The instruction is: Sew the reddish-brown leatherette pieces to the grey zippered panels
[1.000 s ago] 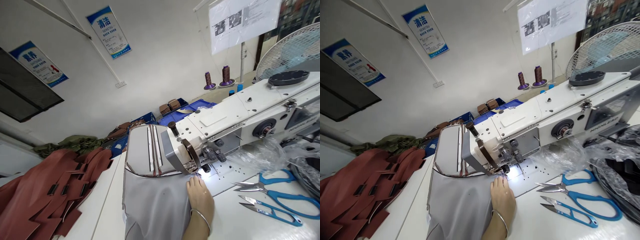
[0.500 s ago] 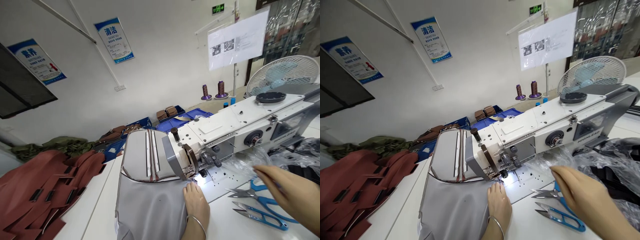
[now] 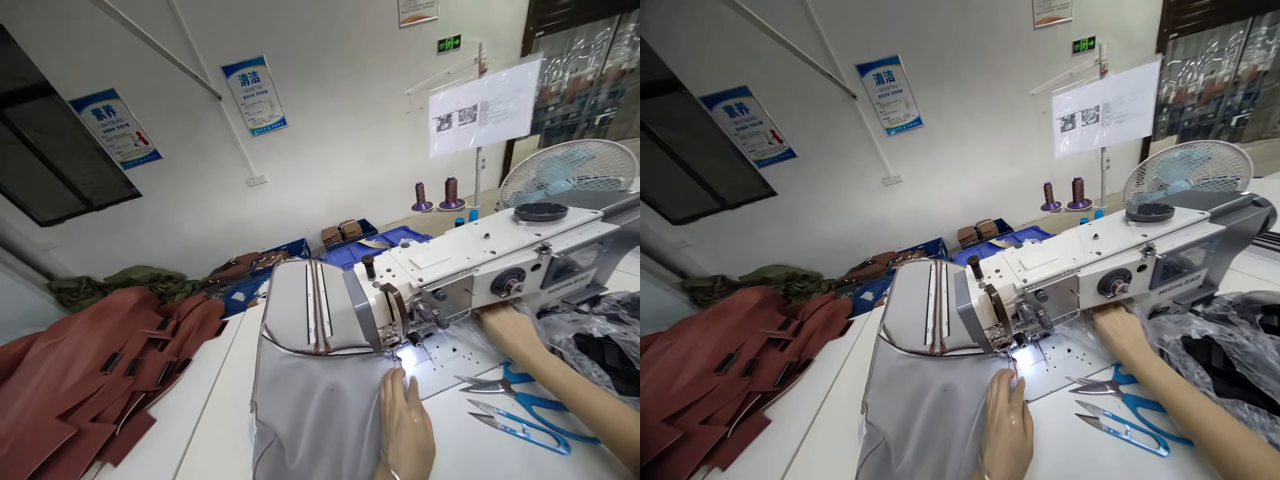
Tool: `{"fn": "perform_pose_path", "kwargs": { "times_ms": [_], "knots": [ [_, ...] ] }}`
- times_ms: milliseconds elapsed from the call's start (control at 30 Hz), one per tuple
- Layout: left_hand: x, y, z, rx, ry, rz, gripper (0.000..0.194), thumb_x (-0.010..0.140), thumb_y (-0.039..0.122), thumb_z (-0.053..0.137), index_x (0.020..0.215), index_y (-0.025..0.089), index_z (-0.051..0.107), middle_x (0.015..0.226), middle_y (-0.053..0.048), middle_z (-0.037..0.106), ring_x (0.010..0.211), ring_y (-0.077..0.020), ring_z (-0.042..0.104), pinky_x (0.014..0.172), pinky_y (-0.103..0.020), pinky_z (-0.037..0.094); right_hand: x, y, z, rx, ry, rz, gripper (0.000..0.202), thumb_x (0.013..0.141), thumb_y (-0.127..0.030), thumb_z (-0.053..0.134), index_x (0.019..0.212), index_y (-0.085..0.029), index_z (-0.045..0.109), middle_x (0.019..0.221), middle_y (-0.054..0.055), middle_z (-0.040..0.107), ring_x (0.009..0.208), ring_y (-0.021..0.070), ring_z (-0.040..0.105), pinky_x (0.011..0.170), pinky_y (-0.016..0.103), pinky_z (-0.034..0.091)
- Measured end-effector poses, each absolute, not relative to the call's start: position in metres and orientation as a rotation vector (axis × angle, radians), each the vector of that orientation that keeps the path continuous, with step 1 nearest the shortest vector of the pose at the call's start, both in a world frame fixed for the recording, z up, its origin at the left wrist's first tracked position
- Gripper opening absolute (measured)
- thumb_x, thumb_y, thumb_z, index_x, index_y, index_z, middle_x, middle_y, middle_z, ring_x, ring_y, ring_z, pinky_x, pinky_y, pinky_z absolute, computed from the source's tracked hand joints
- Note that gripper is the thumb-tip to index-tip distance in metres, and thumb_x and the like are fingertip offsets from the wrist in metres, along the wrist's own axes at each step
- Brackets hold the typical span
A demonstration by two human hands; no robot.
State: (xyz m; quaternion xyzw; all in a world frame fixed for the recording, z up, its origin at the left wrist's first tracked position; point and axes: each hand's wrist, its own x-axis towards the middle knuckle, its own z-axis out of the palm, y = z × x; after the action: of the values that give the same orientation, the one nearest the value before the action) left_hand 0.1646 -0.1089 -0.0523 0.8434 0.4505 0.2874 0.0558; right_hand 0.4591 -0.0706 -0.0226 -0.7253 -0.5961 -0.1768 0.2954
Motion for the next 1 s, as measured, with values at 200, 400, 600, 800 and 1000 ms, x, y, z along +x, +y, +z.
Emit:
{"fn": "perform_pose_path", "kwargs": {
  "times_ms": [200,400,600,800,1000],
  "knots": [
    [0.192,-0.128,-0.003,1.614,0.853,0.682,0.039,0.082,0.025,0.057,0.12,0.016,0.056,0.107,-0.009,0.059,0.088,-0.0181,0.06,0.082,-0.033,0.05,0.401,-0.167,-0.014,-1.629,-1.664,0.13,0.025,0.088,-0.042,0.048,0.092,-0.026,0.066,0.093,0.007,0.063,0.086,0.0234,0.059,0.073,0.034,0.048],
    [0.206,-0.133,0.006,1.354,0.726,0.779,0.036,0.072,0.047,0.069,0.075,0.011,0.068,0.075,-0.005,0.058,0.058,-0.0114,0.055,0.055,-0.024,0.045,0.353,-0.198,-0.019,-1.294,-1.062,1.178,0.029,0.075,-0.047,0.066,0.095,-0.026,0.067,0.08,0.005,0.063,0.07,0.0195,0.056,0.057,0.027,0.046],
    [0.186,-0.136,0.001,1.165,0.772,0.716,0.046,0.073,0.057,0.065,0.066,0.012,0.056,0.052,0.0,0.052,0.043,-0.0081,0.048,0.047,-0.021,0.038,0.328,-0.197,-0.012,-1.045,-0.527,1.592,0.032,0.07,-0.045,0.073,0.091,-0.022,0.063,0.062,-0.001,0.052,0.045,0.0054,0.03,0.042,0.019,0.018],
    [0.182,-0.138,-0.005,0.993,0.731,0.571,0.054,0.058,0.055,0.078,0.08,0.014,0.049,0.049,0.005,0.05,0.038,-0.0097,0.049,0.038,-0.019,0.034,0.31,-0.196,-0.014,-1.218,-0.633,1.505,0.04,0.076,-0.057,0.065,0.08,-0.02,0.051,0.054,-0.001,0.053,0.044,0.0071,0.038,0.042,0.018,0.017],
    [0.183,-0.138,-0.01,0.863,0.757,0.709,0.049,0.054,0.042,0.083,0.076,0.014,0.048,0.054,0.004,0.052,0.041,-0.0065,0.047,0.043,-0.018,0.034,0.323,-0.202,-0.04,-1.441,-1.093,1.024,0.048,0.067,-0.052,0.073,0.103,-0.023,0.063,0.092,0.006,0.065,0.074,0.0193,0.056,0.066,0.029,0.047]
  ]
}}
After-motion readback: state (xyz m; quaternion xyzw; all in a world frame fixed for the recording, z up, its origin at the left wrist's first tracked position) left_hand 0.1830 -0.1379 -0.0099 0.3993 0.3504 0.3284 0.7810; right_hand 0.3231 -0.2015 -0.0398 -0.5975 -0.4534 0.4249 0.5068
